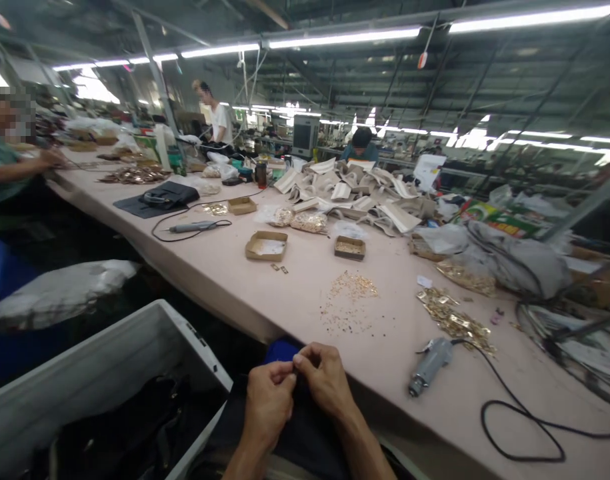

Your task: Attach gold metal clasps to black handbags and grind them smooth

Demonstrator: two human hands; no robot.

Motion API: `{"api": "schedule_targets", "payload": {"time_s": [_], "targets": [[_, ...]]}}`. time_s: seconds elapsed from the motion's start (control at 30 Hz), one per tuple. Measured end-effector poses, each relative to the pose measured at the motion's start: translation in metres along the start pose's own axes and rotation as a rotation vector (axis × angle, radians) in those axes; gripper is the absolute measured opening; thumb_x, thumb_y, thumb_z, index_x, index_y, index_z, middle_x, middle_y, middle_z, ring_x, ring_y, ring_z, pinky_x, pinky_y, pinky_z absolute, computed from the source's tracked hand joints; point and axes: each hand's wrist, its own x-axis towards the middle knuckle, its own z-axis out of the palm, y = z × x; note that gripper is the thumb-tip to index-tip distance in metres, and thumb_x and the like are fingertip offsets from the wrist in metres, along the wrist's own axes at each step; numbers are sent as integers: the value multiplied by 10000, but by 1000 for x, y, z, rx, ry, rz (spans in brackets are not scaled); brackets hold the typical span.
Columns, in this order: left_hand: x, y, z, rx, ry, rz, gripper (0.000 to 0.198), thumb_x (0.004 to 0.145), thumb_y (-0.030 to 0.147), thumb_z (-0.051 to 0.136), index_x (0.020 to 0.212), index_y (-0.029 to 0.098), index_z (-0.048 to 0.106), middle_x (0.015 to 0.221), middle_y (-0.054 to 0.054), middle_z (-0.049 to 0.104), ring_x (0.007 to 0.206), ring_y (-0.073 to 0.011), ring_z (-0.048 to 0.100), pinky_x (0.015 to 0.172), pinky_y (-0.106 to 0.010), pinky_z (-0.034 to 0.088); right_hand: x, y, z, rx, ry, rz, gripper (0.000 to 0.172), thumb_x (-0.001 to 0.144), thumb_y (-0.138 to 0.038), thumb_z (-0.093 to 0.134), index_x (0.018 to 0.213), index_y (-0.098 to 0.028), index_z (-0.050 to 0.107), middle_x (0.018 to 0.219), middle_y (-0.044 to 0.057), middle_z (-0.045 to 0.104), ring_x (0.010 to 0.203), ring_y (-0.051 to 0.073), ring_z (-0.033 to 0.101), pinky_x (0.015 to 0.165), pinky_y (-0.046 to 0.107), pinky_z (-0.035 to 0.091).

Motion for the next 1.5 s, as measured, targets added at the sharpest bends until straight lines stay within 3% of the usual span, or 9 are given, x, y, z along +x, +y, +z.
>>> {"api": "schedule_targets", "payload": {"time_s": [0.13, 0.33, 0.43, 0.57, 0.7, 0.87, 1.07, 1.17, 1.5], "targets": [[10, -1, -3, 51, -162, 11, 365, 733, 427, 726, 836, 79, 768, 493, -42, 657, 252, -94, 430, 298, -195, 228, 8, 10, 3, 123, -11, 122, 354, 825, -452, 678, 657, -140, 683, 528, 31, 626, 463, 131, 528, 485, 246, 366], [14, 9, -6, 66, -213, -38, 266, 744, 323, 645, 779, 81, 749, 481, -49, 647, 258, -96, 455, 278, -181, 228, 18, 20, 1, 148, -75, 164, 446, 840, -529, 680, 630, -136, 664, 482, 22, 593, 423, 92, 452, 467, 228, 308], [18, 4, -5, -2, -148, -66, 231, 699, 284, 659, 769, 74, 727, 616, -105, 724, 258, -86, 456, 268, -191, 224, 21, 25, 4, 151, -111, 191, 453, 843, -541, 683, 637, -138, 659, 473, 13, 580, 417, 90, 440, 464, 229, 302], [23, -5, -2, -40, -42, -75, 170, 704, 232, 649, 745, 79, 711, 561, -99, 705, 251, -90, 426, 270, -201, 239, 25, 24, 9, 106, -132, 207, 442, 859, -547, 667, 667, -149, 659, 479, 13, 591, 420, 100, 441, 463, 235, 293], [29, -12, -4, -32, 33, -92, 131, 742, 135, 619, 787, 85, 731, 581, -93, 728, 271, -96, 450, 307, -210, 286, 40, 6, 8, -236, -127, 105, 394, 907, -479, 591, 664, -177, 661, 541, 35, 642, 485, 145, 527, 497, 264, 331], [39, -26, -7, -13, 115, -148, 120, 743, 51, 629, 727, 131, 717, 607, -84, 754, 407, -158, 615, 428, -240, 416, 104, -31, 6, -640, 46, -206, 269, 908, -370, 590, 729, -210, 711, 705, 31, 715, 678, 182, 642, 667, 295, 432], [54, -50, -9, 1, 162, -145, 219, 722, -28, 566, 762, 146, 694, 577, -63, 752, 604, -240, 743, 603, -306, 515, 222, -44, 26, -788, 91, -137, 147, 874, -280, 653, 882, -182, 763, 880, 77, 772, 847, 214, 705, 764, 282, 484], [59, -63, -14, -21, 141, -124, 187, 723, 5, 593, 769, 163, 682, 573, -55, 754, 602, -248, 748, 636, -319, 520, 262, -36, 41, -863, 127, -57, 254, 880, -284, 695, 1090, -150, 744, 1037, 128, 770, 994, 238, 708, 864, 304, 506], [64, -70, -23, -102, 163, -159, 213, 684, 20, 629, 741, 223, 602, 540, -41, 746, 570, -268, 751, 617, -347, 542, 291, -18, 59, -931, 140, 99, 291, 965, -435, 688, 969, -145, 711, 975, 61, 739, 919, 197, 709, 865, 383, 570]]}}
